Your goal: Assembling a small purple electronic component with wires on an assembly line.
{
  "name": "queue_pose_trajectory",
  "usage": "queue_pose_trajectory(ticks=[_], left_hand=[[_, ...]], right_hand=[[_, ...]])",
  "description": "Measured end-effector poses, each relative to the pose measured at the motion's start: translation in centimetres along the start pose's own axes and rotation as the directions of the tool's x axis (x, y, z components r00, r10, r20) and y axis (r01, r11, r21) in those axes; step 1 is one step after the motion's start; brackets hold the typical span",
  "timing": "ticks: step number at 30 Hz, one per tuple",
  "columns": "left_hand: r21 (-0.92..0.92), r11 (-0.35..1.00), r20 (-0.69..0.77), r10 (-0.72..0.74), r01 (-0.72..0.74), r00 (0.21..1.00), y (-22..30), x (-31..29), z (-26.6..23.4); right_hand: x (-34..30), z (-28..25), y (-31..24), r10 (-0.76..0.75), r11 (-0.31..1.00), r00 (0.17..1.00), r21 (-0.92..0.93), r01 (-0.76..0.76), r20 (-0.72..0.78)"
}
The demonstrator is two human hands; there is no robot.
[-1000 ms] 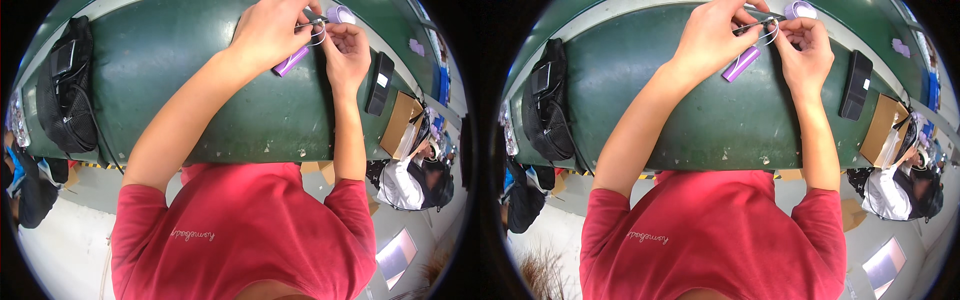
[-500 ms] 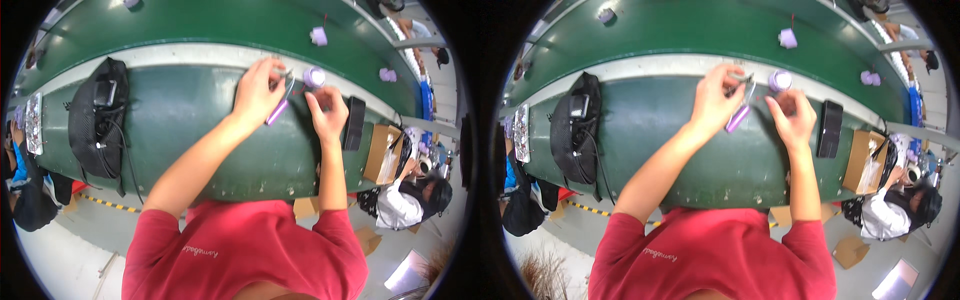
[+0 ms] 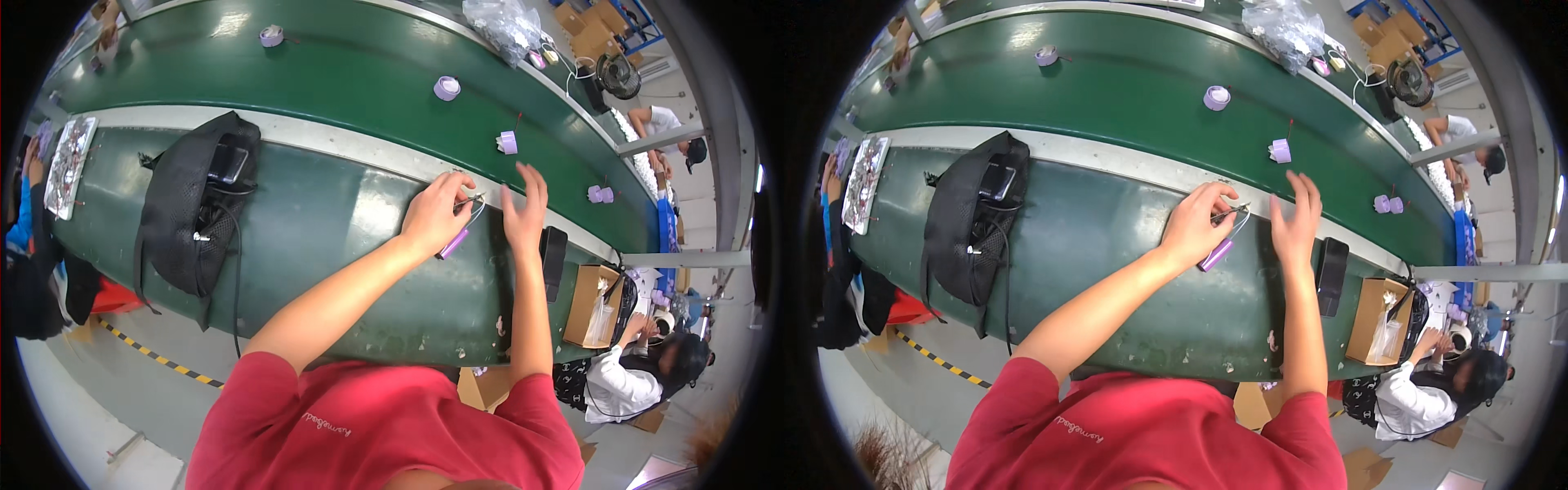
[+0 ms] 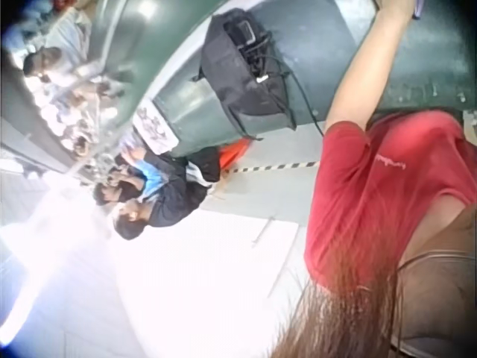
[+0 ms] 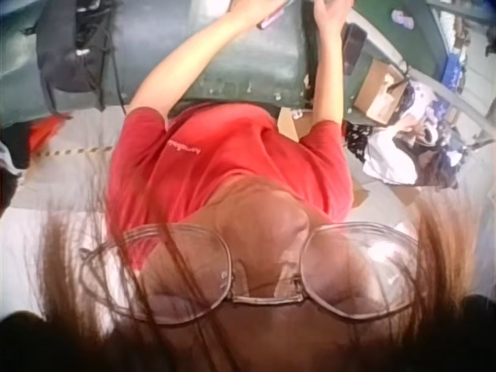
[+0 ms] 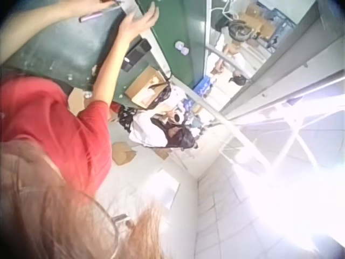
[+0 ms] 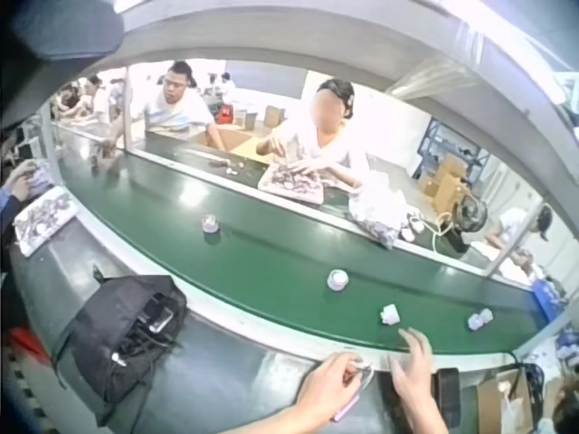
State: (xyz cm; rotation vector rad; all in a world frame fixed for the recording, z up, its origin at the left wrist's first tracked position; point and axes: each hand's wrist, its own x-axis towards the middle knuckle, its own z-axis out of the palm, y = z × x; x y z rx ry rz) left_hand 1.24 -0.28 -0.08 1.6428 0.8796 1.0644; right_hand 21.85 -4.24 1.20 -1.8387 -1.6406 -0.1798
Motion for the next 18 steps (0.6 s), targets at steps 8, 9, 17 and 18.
queue_pose_trajectory(ticks=[8, 9, 17, 18], left_hand=[[-0.031, 1.000, 0.055, 0.008, -0.006, 0.998, -0.4, -0.1, 0.0], [-0.053, 0.998, 0.035, 0.039, -0.037, 0.999, -0.7, -0.1, 0.1], [0.013, 0.999, 0.028, 0.049, -0.050, 0.998, -0.7, 0.3, 0.0], [-0.009, 0.999, 0.024, 0.048, -0.048, 0.999, -0.9, 0.3, 0.4]], right_hand=[[8.0, 6.0, 4.0, 0.276, 0.945, 0.961, 0.186, -0.269, -0.012], [8.4, 6.3, 5.1, 0.289, 0.914, 0.957, 0.298, -0.274, -0.006], [2.8, -3.3, 1.6, 0.078, 0.775, 0.716, 0.409, -0.481, 0.694], [2.6, -3.6, 2.7, 0.112, 0.806, 0.742, 0.377, -0.457, 0.661]])
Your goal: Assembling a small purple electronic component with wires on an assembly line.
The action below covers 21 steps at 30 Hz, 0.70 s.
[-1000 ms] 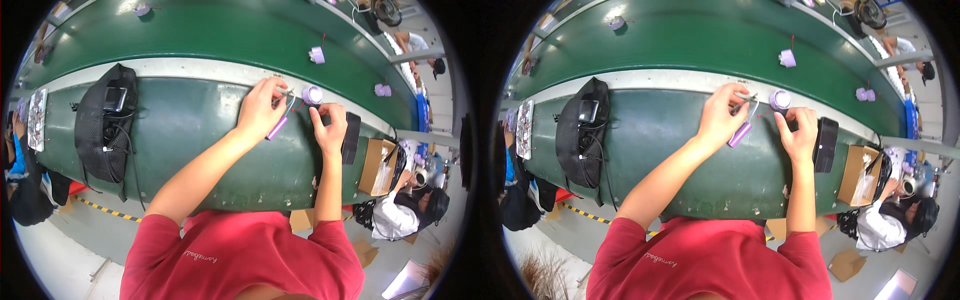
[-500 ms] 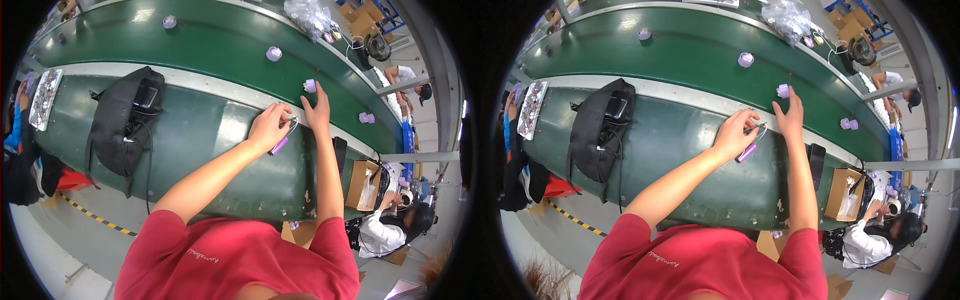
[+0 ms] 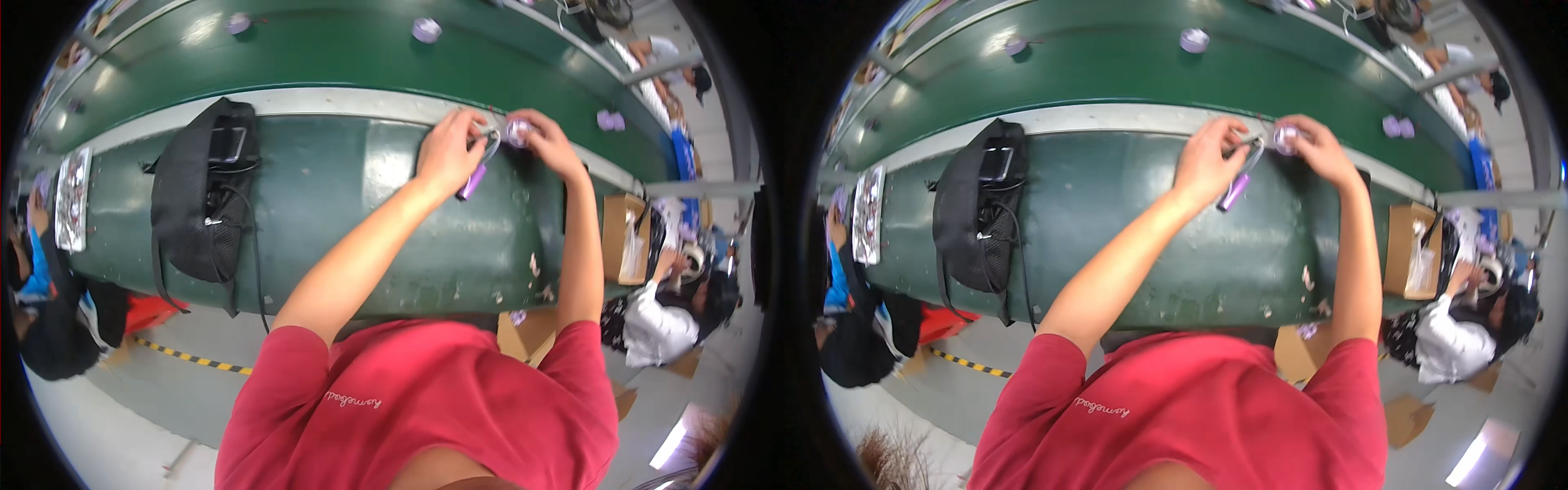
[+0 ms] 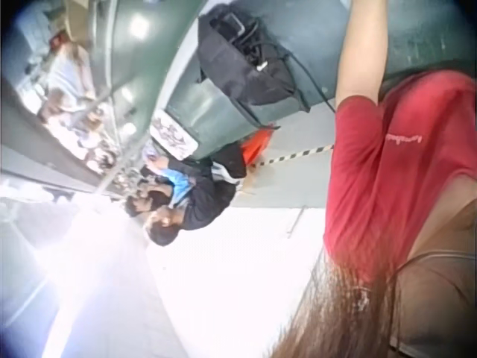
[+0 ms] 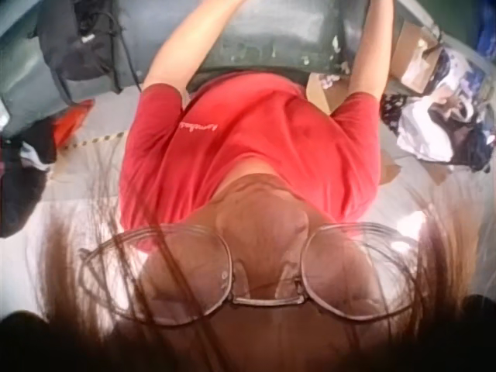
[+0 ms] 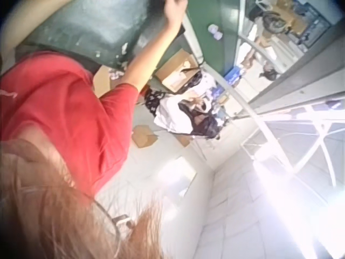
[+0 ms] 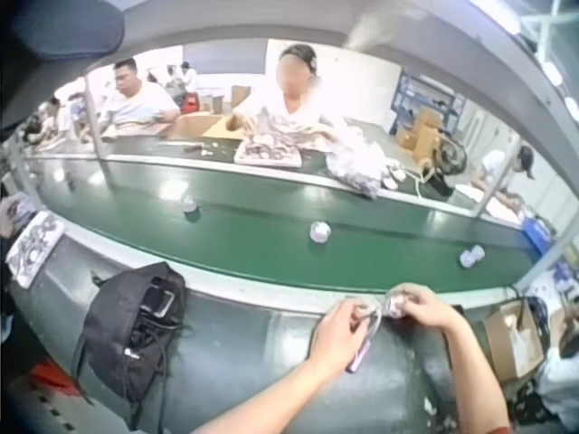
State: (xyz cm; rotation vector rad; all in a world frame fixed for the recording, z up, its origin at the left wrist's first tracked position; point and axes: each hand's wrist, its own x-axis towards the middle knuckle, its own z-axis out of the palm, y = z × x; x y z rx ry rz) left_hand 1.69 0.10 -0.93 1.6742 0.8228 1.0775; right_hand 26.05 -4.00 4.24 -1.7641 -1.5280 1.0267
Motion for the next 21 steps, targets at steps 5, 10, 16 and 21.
queue_pose_trajectory(ticks=[5, 10, 16, 21], left_hand=[[0.054, 0.998, 0.054, -0.025, 0.022, 0.998, 0.1, 0.6, -0.4], [0.119, 0.992, 0.054, 0.022, -0.028, 0.998, 0.0, 0.1, -0.5], [0.214, 0.976, 0.086, 0.025, -0.043, 0.996, -0.4, -0.2, -0.5], [0.224, 0.974, 0.096, -0.002, -0.020, 0.995, -0.3, -0.1, -0.8]], right_hand=[[-1.4, 1.0, -2.4, -0.449, 0.822, 0.802, -0.534, 0.198, -0.395], [-4.5, 5.8, -1.2, -0.368, 0.905, 0.816, -0.372, 0.205, -0.446], [-4.5, 9.3, 0.4, -0.452, 0.865, 0.652, -0.479, 0.153, -0.608], [-3.1, 12.0, -0.9, -0.311, 0.882, 0.748, -0.471, -0.003, -0.586]])
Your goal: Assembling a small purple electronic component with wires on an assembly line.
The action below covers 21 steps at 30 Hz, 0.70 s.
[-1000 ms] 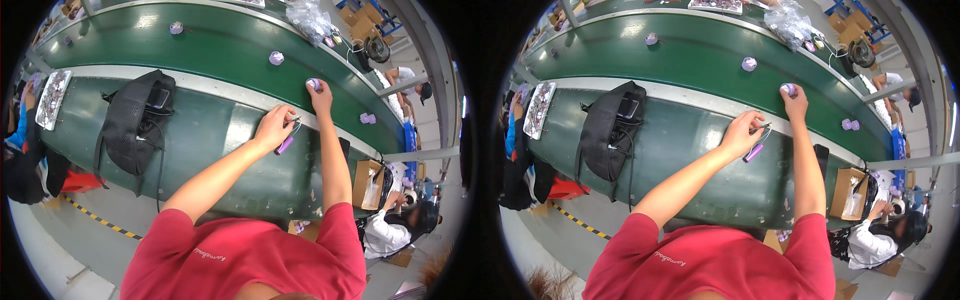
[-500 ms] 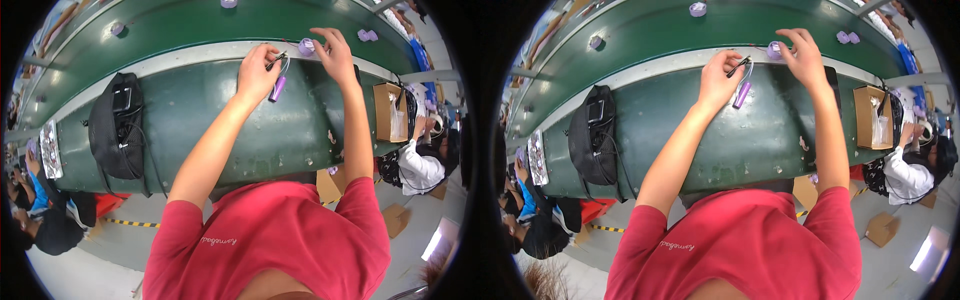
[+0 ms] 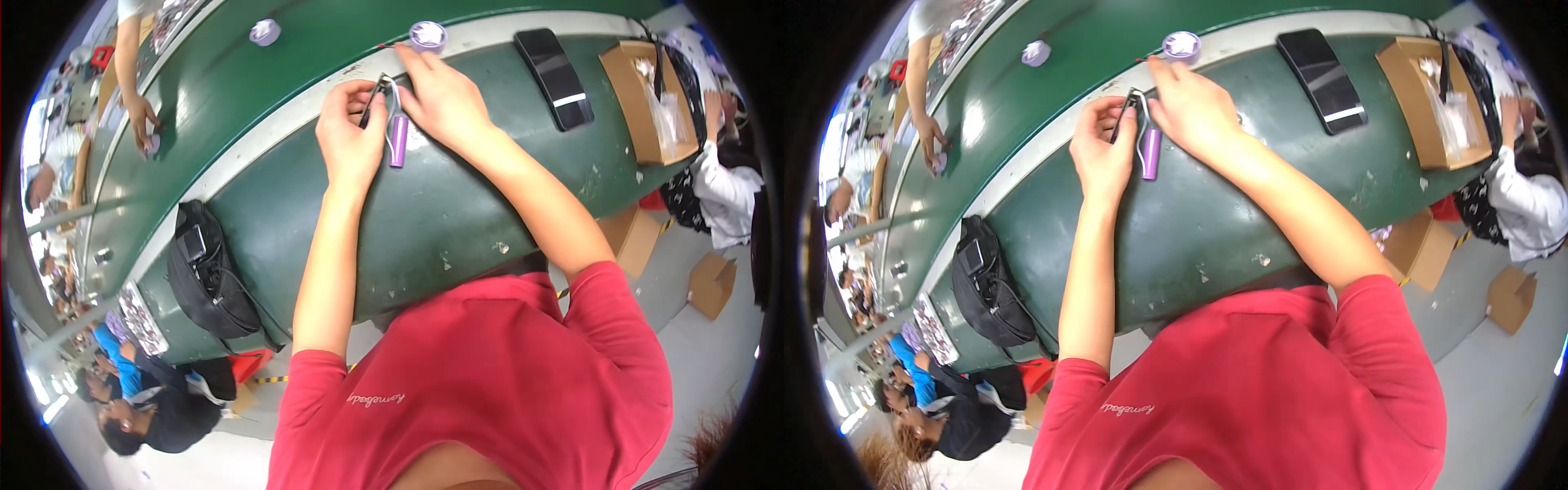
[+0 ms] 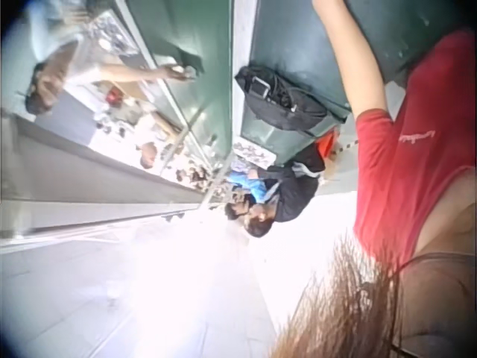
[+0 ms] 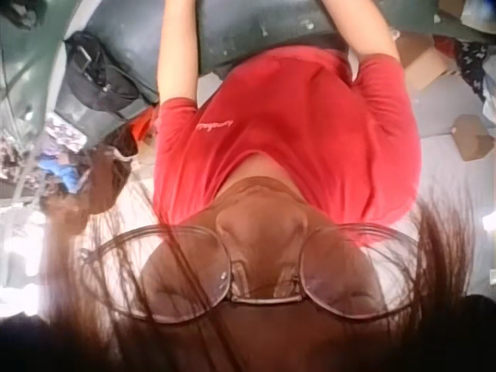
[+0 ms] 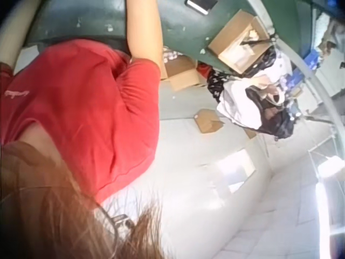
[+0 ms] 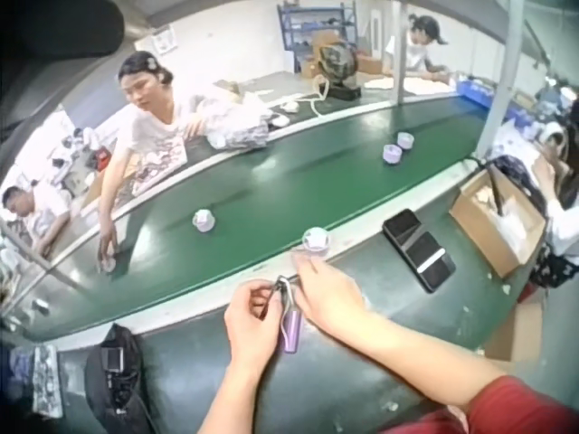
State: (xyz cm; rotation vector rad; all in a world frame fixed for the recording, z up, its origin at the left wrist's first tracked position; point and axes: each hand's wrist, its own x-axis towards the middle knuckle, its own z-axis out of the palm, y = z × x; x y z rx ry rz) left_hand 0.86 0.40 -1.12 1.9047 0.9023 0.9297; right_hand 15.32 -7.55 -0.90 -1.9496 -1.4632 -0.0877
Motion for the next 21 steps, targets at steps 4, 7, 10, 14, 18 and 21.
queue_pose_trajectory(ticks=[4, 7, 10, 14, 18, 21], left_hand=[[0.022, 0.999, 0.036, -0.026, 0.025, 0.999, 0.5, -0.3, -0.1], [0.023, 0.999, 0.051, -0.044, 0.043, 0.998, 0.5, -0.1, 0.1], [-0.026, 0.997, 0.047, -0.069, 0.070, 0.997, 0.2, -0.4, 0.1], [-0.043, 0.998, 0.000, -0.048, 0.048, 0.999, -1.0, -0.3, 0.1], [0.070, 0.996, -0.016, -0.055, 0.056, 0.998, -0.8, -0.2, 0.5], [0.084, 0.994, -0.025, -0.061, 0.063, 0.998, 0.8, 0.0, 0.6]], right_hand=[[0.2, 0.3, 0.2, 0.063, 0.998, 0.996, -0.020, -0.062, 0.057], [0.3, 0.2, 0.3, 0.109, 0.994, 0.990, -0.002, -0.110, 0.086], [0.0, 0.2, 0.5, 0.101, 0.994, 0.995, 0.034, -0.102, 0.023], [-0.3, 0.5, 0.7, 0.071, 0.991, 0.996, 0.111, -0.077, 0.055], [0.1, 1.4, 1.5, 0.025, 0.996, 1.000, 0.086, -0.027, 0.017], [0.0, -0.1, 1.9, -0.062, 0.995, 0.998, 0.082, 0.060, 0.016]])
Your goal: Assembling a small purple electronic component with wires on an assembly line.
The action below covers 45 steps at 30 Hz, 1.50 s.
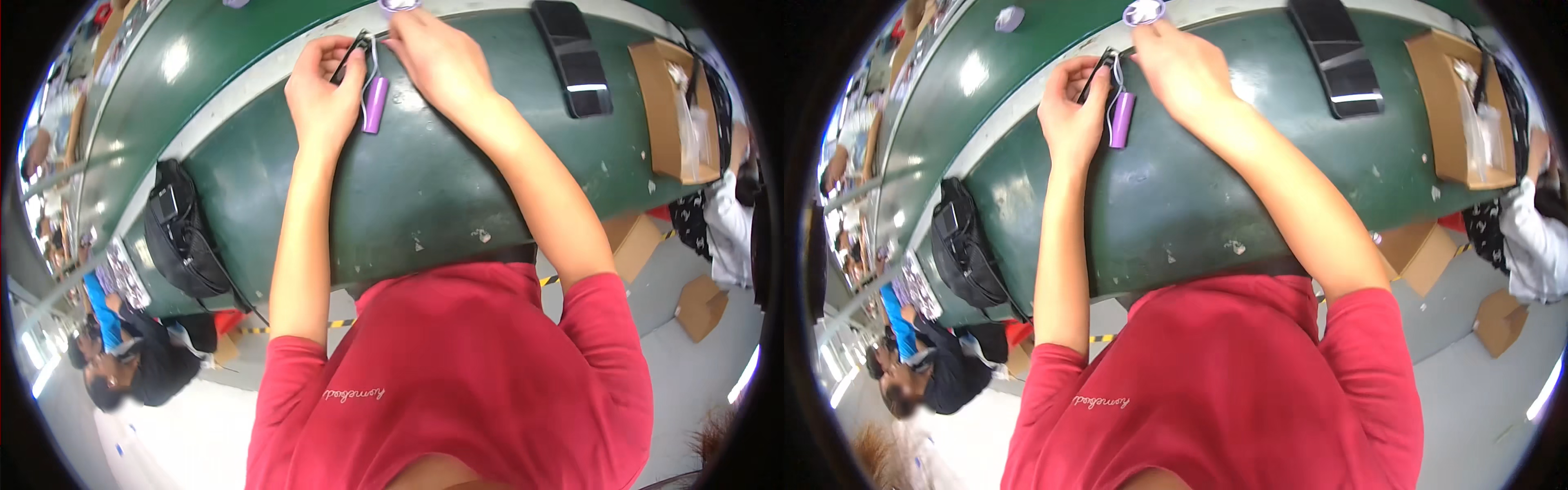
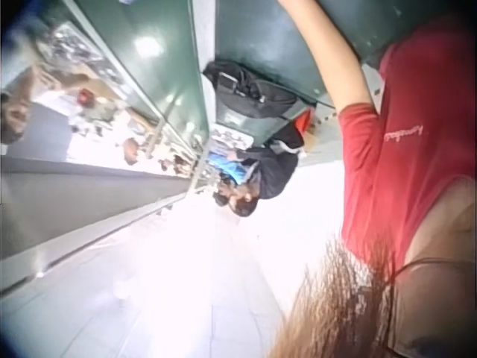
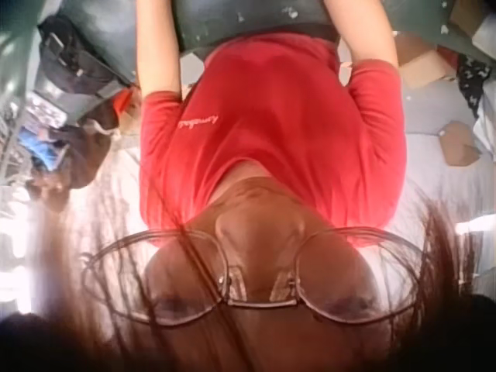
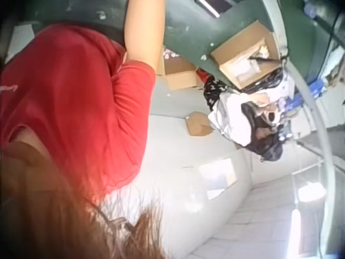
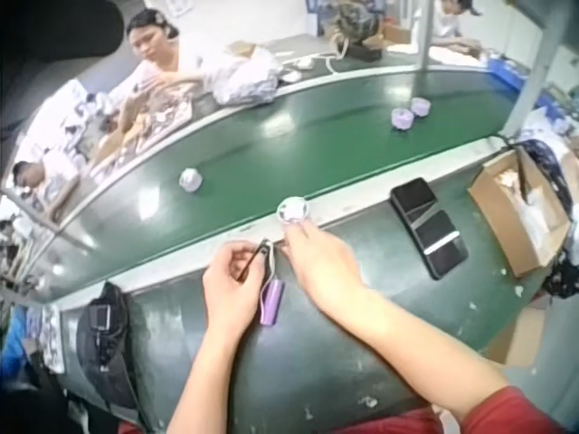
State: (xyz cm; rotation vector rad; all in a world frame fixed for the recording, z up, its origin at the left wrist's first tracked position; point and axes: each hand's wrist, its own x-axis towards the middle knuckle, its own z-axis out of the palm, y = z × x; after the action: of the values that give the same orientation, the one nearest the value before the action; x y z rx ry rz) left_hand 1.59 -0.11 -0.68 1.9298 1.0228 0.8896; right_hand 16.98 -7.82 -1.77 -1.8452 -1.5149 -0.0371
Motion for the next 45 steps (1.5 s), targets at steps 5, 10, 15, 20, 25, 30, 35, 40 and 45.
queue_pose_trajectory(ticks=[5, 10, 15, 20, 25, 30, 35, 40, 45], left_hand=[[-0.132, 0.990, 0.034, -0.047, 0.051, 0.998, -0.5, 0.6, -0.9], [-0.171, 0.985, 0.027, -0.024, 0.029, 0.999, -0.2, 0.4, -0.3], [-0.268, 0.952, 0.022, -0.150, 0.150, 0.988, 1.5, -0.4, -1.1], [-0.214, 0.977, -0.057, 0.004, -0.016, 0.998, 1.4, -0.6, -0.8], [-0.144, 0.982, -0.091, 0.106, -0.118, 0.990, 0.9, -0.6, -1.1], [-0.168, 0.980, -0.086, 0.096, -0.109, 0.992, 1.0, -0.6, -1.4], [-0.208, 0.975, -0.062, 0.064, -0.076, 0.996, 1.1, -0.9, -1.3], [-0.249, 0.968, -0.024, 0.021, -0.026, 0.999, 1.3, -0.9, -1.5], [-0.258, 0.966, -0.028, 0.022, -0.029, 0.999, 1.3, -0.9, -1.5]], right_hand=[[1.1, 0.0, -1.3, -0.060, 0.998, 0.983, 0.021, 0.065, -0.174], [1.1, 0.3, -0.3, -0.141, 0.969, 0.987, 0.192, 0.154, -0.078], [1.2, -0.5, -1.9, 0.208, 0.899, 0.977, 0.386, -0.205, 0.035], [0.6, -0.3, -0.5, 0.314, 0.764, 0.948, 0.578, -0.286, 0.054], [0.4, -0.4, -1.0, 0.265, 0.768, 0.961, 0.584, -0.263, 0.083], [0.4, -0.7, -1.2, 0.280, 0.728, 0.954, 0.624, -0.283, 0.105], [0.3, -0.7, -0.8, 0.230, 0.764, 0.968, 0.597, -0.246, 0.104], [0.2, -0.6, -0.6, 0.203, 0.773, 0.974, 0.594, -0.223, 0.102], [0.2, -0.7, -1.1, 0.269, 0.768, 0.956, 0.572, -0.289, 0.121]])
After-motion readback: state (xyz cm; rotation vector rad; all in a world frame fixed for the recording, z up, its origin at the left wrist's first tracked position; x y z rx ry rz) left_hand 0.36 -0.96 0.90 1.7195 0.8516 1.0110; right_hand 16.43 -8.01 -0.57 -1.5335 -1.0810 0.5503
